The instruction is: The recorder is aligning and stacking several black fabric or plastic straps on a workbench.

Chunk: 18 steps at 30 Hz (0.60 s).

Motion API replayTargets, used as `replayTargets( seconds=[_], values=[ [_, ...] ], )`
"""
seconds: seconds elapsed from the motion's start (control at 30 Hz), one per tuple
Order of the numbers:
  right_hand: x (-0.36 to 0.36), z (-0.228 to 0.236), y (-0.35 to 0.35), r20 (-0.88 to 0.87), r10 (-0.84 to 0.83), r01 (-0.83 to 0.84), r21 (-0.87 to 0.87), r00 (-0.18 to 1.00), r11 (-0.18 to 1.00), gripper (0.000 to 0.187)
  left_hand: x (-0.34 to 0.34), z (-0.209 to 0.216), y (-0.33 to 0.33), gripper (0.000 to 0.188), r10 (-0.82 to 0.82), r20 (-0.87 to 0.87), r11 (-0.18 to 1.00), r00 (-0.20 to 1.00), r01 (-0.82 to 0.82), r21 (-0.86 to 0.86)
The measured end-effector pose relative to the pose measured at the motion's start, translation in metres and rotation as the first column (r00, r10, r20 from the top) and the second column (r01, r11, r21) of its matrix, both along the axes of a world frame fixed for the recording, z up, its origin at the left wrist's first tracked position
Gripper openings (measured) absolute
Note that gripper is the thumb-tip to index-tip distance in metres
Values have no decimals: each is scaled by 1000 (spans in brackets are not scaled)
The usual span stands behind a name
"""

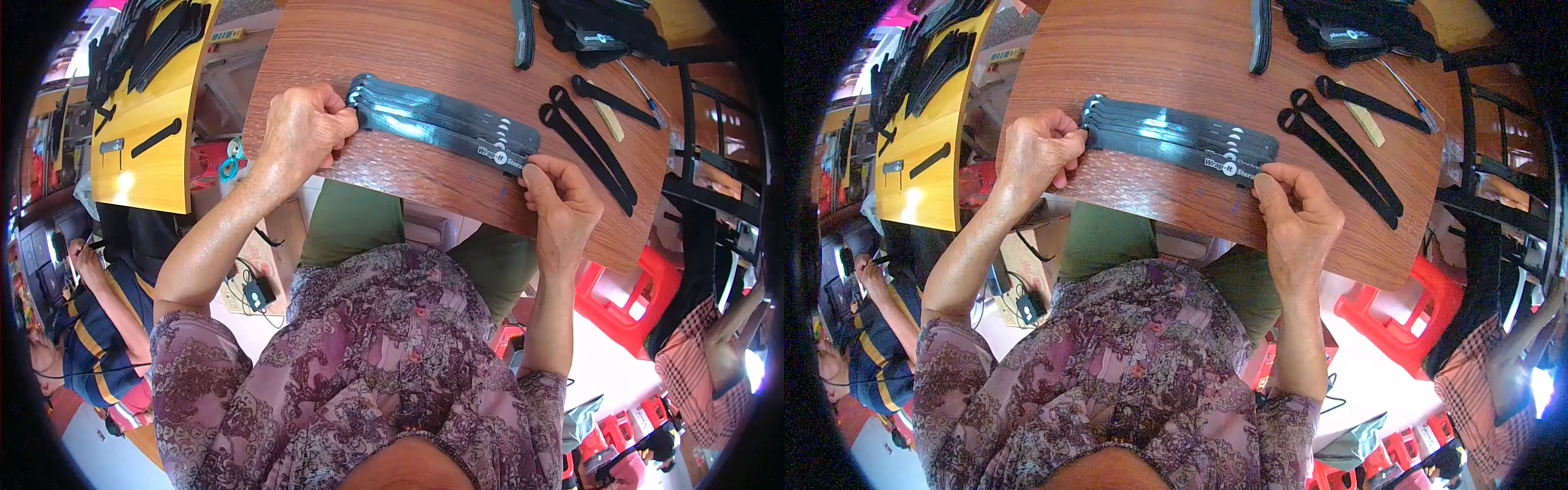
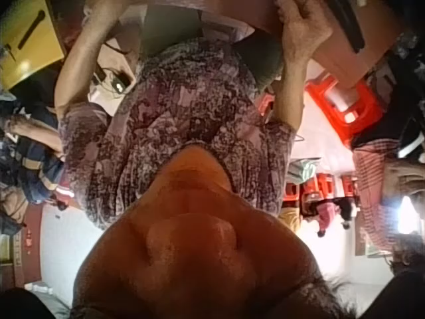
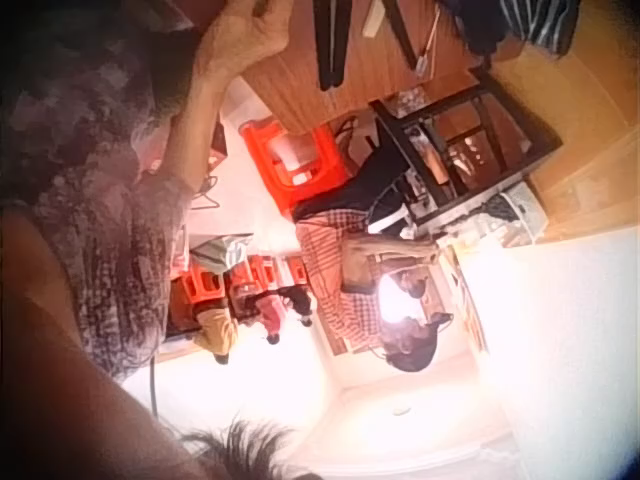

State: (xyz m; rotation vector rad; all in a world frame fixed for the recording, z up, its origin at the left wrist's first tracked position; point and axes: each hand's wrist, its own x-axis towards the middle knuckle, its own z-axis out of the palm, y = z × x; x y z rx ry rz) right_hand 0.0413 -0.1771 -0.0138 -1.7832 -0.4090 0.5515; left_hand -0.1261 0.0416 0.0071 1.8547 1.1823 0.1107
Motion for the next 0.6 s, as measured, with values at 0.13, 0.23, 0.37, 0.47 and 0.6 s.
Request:
replayTargets(
  seconds=[0.13, 0.23, 0.37, 0.47, 0.6],
  values=[
    [1, 2, -5, 44, -15, 17, -36, 999, 999, 9, 7, 1, -3, 14, -19, -12, 1000, 1000, 20, 7],
    [1, -2, -4, 33, -2, 2, 0, 999, 1000, 9, 6, 3, -5, 15, -8, -20, 1000, 1000, 8, 3],
    [1, -8, -3, 68, 4, -4, -11, 998, 1000, 12, 1, -7, 0, 13, 2, 21, 1000, 1000, -3, 11],
    [1, -8, -1, 41, -7, 7, -3, 999, 1000, 12, 1, -9, 3, 13, 1, 21, 1000, 1000, -1, -15],
    [2, -4, 0, 33, -13, 14, -47, 999, 999, 12, 1, -8, 3, 14, 3, 7, 1000, 1000, -3, -17]
  ],
)
